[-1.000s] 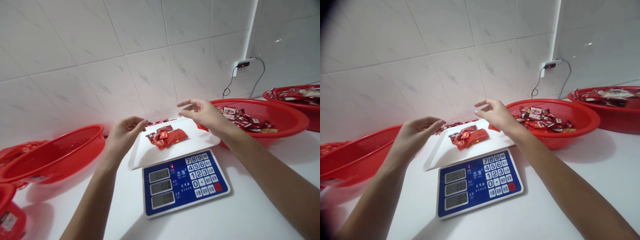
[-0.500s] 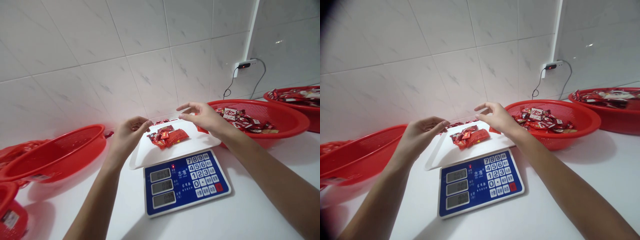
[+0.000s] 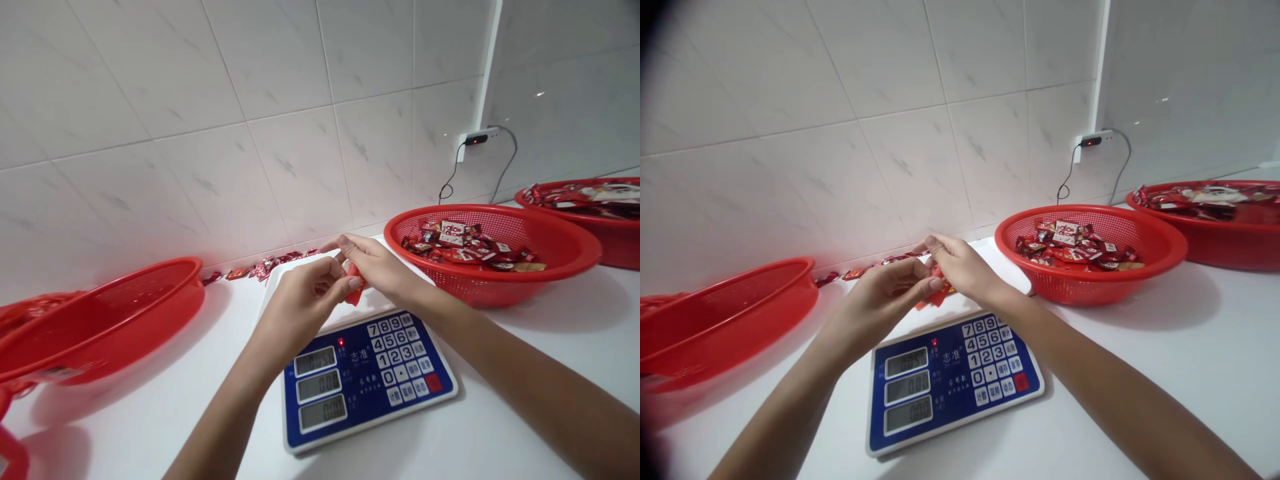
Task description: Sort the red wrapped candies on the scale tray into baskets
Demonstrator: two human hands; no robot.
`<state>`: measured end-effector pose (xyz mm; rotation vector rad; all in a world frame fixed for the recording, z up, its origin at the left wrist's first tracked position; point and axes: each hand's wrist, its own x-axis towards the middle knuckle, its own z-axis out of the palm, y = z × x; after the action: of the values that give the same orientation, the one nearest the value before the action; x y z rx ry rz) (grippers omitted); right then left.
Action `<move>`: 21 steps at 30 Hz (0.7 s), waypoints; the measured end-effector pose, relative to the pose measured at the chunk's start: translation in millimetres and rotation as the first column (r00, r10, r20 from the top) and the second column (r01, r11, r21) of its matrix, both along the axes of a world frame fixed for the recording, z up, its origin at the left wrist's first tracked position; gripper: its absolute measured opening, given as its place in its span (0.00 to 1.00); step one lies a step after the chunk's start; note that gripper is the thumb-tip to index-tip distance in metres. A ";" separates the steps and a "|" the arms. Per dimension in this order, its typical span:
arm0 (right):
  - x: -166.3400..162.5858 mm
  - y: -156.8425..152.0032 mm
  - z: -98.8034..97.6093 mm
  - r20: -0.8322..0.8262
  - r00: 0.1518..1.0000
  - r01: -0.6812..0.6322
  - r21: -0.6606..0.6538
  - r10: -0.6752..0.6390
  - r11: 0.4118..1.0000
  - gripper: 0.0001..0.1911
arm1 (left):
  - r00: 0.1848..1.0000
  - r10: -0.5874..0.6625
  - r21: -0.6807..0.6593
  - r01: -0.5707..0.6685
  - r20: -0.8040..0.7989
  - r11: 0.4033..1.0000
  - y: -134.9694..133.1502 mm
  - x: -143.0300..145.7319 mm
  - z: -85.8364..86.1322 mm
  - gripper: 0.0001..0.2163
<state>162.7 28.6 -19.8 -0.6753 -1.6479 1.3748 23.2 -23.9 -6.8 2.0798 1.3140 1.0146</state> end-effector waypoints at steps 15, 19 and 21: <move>14.2 14.0 6.6 0.087 0.996 0.029 0.024 -0.031 0.999 0.06 | 0.979 0.176 0.125 -0.163 -0.103 0.979 9.6 -23.9 6.7 0.09; 14.0 7.2 11.5 0.022 1.000 0.014 -0.039 -0.013 0.999 0.03 | 0.932 0.324 0.437 -0.227 -0.162 0.871 7.6 -21.8 5.0 0.06; 14.2 5.2 12.8 -0.011 0.999 -0.054 -0.100 0.053 0.994 0.05 | 0.893 0.397 0.598 -0.204 -0.210 0.775 7.4 -21.2 4.1 0.06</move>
<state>177.0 33.9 -7.0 -0.6867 -1.6096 1.5049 2.0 -16.5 -2.7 2.6198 1.7235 1.3767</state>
